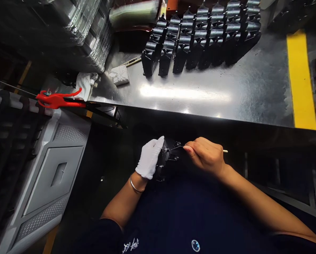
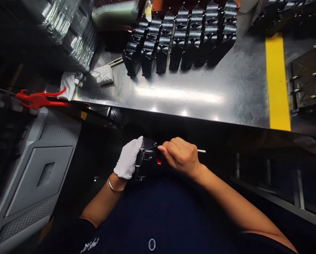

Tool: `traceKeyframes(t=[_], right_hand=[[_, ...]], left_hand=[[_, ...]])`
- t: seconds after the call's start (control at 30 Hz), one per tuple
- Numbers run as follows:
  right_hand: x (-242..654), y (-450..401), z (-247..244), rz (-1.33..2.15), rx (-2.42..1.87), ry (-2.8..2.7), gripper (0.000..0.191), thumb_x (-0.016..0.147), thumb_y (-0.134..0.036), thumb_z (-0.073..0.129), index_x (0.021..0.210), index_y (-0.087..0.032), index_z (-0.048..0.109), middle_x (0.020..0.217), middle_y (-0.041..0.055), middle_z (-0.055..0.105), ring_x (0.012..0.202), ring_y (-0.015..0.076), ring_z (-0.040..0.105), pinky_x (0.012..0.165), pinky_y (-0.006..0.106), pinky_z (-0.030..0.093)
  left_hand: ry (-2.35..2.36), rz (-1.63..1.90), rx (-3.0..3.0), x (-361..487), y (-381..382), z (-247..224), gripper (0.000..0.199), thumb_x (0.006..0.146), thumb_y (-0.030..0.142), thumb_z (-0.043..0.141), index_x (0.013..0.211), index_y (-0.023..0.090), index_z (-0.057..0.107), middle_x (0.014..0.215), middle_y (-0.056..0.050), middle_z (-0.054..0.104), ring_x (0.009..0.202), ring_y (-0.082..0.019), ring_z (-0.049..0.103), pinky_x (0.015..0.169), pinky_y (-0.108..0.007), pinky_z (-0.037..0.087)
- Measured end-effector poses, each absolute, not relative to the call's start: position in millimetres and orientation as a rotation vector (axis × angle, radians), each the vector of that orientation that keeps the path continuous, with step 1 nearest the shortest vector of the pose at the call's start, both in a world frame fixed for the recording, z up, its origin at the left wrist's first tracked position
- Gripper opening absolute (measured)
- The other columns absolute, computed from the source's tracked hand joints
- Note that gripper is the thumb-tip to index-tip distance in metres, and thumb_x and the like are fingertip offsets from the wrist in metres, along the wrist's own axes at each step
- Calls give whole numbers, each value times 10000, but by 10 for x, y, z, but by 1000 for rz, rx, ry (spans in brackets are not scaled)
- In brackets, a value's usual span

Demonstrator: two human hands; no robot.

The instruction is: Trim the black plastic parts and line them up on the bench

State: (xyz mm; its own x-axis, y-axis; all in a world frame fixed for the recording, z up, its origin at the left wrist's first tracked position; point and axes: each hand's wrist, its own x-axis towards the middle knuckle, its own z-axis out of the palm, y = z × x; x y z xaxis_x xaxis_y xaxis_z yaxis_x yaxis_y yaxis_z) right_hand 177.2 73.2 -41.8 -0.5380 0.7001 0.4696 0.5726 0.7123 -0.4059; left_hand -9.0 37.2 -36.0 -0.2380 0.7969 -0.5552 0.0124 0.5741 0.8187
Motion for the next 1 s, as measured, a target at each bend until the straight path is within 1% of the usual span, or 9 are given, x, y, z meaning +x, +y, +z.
traceKeyframes(t=[0.17,0.27,0.4,0.57,0.6,0.7,0.77,0.9,1.0], right_hand=[[1756,725,-427,207,-987,-2314,262,940,-227,503,709,-178,618,570,13,594,511,107,482,516,251,357],[1729,699,-466,271,-991,-2280,288,948,-221,483,692,-172,605,537,4,542,498,104,456,506,247,346],[1724,681,-490,498,-955,-2246,266,938,-196,501,695,-156,603,558,8,550,513,105,482,517,242,368],[1788,733,-382,1058,-674,-2148,267,947,-164,469,713,-161,598,584,-2,584,497,81,512,495,197,403],[1797,740,-362,1061,-664,-2127,258,944,-158,469,723,-160,603,586,-2,586,496,82,512,494,196,405],[1802,737,-329,872,-788,-2135,218,926,-158,504,743,-153,623,598,8,596,529,95,532,537,209,428],[1799,727,-316,857,-838,-2176,229,927,-170,513,726,-152,621,600,6,599,538,92,539,550,203,429],[1826,730,-245,1156,-821,-2218,294,953,-201,472,694,-156,605,586,-12,568,506,66,503,521,181,400],[1879,753,-192,1410,-765,-2214,361,966,-234,443,631,-158,556,556,-25,501,483,62,441,488,187,363]], left_hand=[[1655,859,709,-89,376,-354,478,815,597,552,585,180,510,583,43,481,564,-94,394,543,-225,362],[1646,871,710,-91,383,-343,463,822,577,553,585,182,515,591,41,489,571,-97,396,550,-226,367],[1657,873,707,-98,376,-344,465,811,571,574,565,184,495,566,43,468,560,-98,393,538,-229,361],[1651,904,712,-84,353,-348,468,803,574,584,566,180,493,554,49,462,545,-89,397,522,-222,352],[1649,926,711,-79,351,-346,465,800,574,587,570,181,495,550,50,462,539,-88,398,515,-221,348],[1671,998,718,-73,353,-333,454,795,558,599,568,179,497,539,53,463,528,-83,403,506,-215,346],[1691,1025,724,-73,355,-321,442,790,544,611,569,175,512,541,51,476,532,-83,415,512,-211,355],[1679,1068,698,-65,334,-300,409,750,528,656,591,165,553,547,50,502,530,-83,434,512,-208,371],[1645,1116,723,-43,297,-298,384,720,503,698,602,159,576,550,46,518,525,-83,450,513,-207,384]])
